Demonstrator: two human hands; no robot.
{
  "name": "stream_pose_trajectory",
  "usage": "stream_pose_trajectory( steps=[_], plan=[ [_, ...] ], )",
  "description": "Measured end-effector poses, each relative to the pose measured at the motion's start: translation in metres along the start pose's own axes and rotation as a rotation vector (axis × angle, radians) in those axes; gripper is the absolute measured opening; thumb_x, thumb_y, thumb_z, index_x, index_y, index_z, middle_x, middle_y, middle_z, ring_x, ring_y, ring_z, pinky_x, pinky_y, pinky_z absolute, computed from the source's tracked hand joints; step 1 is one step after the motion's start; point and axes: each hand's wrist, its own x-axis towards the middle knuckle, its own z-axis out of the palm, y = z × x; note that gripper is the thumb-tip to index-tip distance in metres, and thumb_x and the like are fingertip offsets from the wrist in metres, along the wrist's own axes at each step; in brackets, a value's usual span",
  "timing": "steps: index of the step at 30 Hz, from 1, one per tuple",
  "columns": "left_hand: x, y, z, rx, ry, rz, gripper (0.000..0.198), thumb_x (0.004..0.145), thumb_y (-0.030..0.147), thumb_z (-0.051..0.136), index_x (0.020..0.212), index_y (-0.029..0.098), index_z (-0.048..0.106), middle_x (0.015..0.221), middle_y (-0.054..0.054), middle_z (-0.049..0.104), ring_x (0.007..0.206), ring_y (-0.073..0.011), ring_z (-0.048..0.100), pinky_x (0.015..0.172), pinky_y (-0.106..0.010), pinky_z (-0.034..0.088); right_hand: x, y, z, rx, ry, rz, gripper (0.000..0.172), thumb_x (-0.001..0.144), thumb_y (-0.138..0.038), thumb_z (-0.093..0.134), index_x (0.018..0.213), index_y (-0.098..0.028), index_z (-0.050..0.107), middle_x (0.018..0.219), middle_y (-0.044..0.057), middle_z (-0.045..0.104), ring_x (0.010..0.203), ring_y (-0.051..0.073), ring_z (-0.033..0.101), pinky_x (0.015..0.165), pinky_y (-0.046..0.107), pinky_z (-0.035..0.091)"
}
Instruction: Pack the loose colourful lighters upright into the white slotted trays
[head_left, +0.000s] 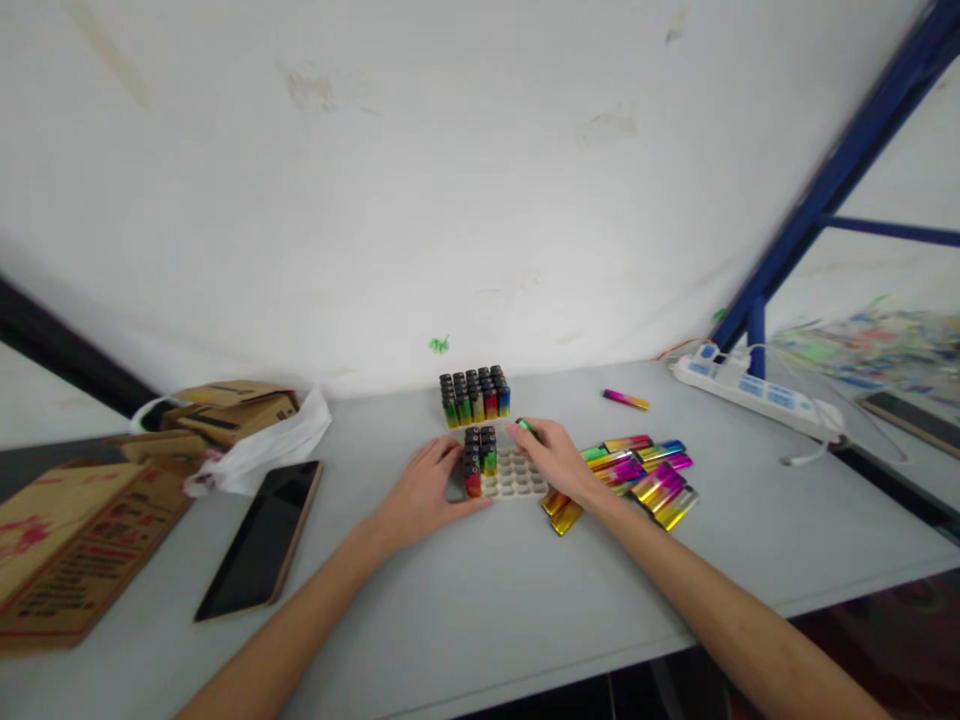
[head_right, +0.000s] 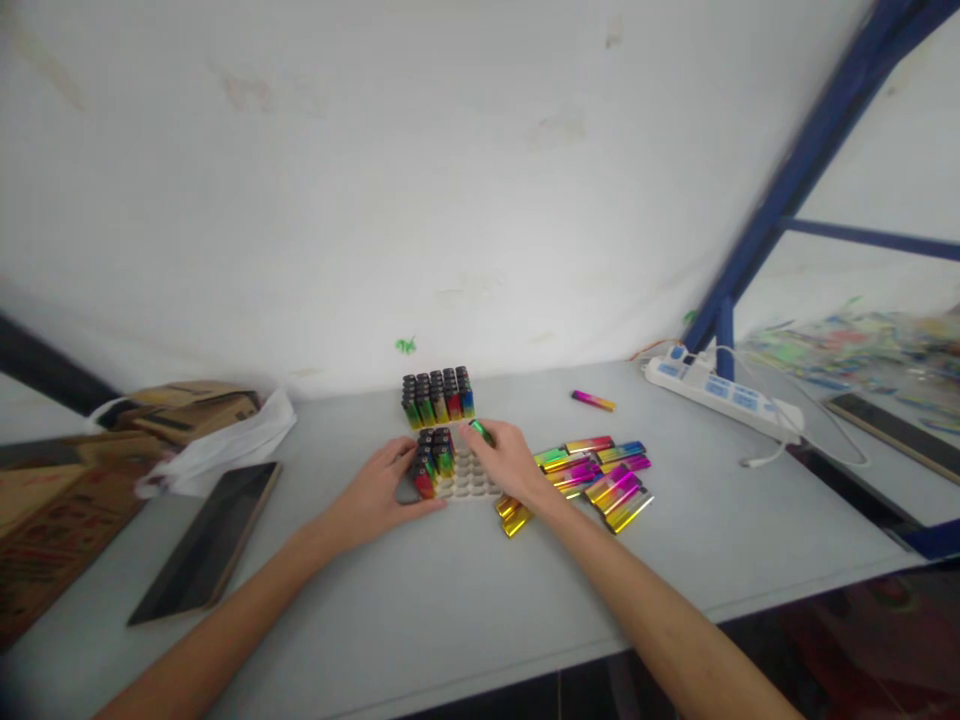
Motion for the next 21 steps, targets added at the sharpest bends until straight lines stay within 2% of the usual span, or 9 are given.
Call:
stream_pose_trajectory(
  steps=[5,11,16,21],
  plan=[
    [0.000,0.000,0.000,0.007,0.000,0.007,0.066,0.084,0.069,0.082,0.130,0.022,0.071,0.131,-0.015,0.071,0.122,-0.0383,0.069,0.114,-0.056,0.056,-0.003,-0.003,0.003,-0.136,0.054,0.032,0.048,0.090,-0.062,0.048,0.062,-0.026,0.034,0.061,-0.004,0.031,0.062,0.014,0.033,0.057,0.030,0.025],
    [0.001,0.002,-0.001,0.011,-0.013,0.006,0.065,0.085,0.067,0.082,0.128,0.020,0.071,0.130,-0.015,0.071,0.121,-0.0381,0.069,0.112,-0.056,0.056,-0.002,0.002,0.003,-0.153,0.066,0.038,0.032,0.082,-0.049,0.044,0.061,-0.026,0.035,0.061,-0.003,0.032,0.061,0.014,0.035,0.057,0.029,0.026],
    [0.001,0.001,0.000,0.022,-0.012,0.007,0.065,0.085,0.068,0.082,0.127,0.019,0.071,0.128,-0.016,0.070,0.120,-0.0378,0.069,0.112,-0.056,0.057,-0.003,0.000,-0.001,-0.169,0.129,-0.036,0.045,0.092,-0.060,0.048,0.065,-0.025,0.038,0.062,-0.004,0.037,0.064,0.015,0.038,0.060,0.029,0.029],
    [0.000,0.001,0.000,0.018,-0.016,0.017,0.064,0.086,0.067,0.082,0.127,0.019,0.071,0.127,-0.015,0.070,0.119,-0.0373,0.068,0.111,-0.056,0.057,-0.008,-0.008,-0.010,-0.202,0.098,-0.140,0.051,0.101,-0.063,0.050,0.069,-0.024,0.041,0.064,-0.005,0.043,0.065,0.014,0.040,0.062,0.028,0.031]
  ],
)
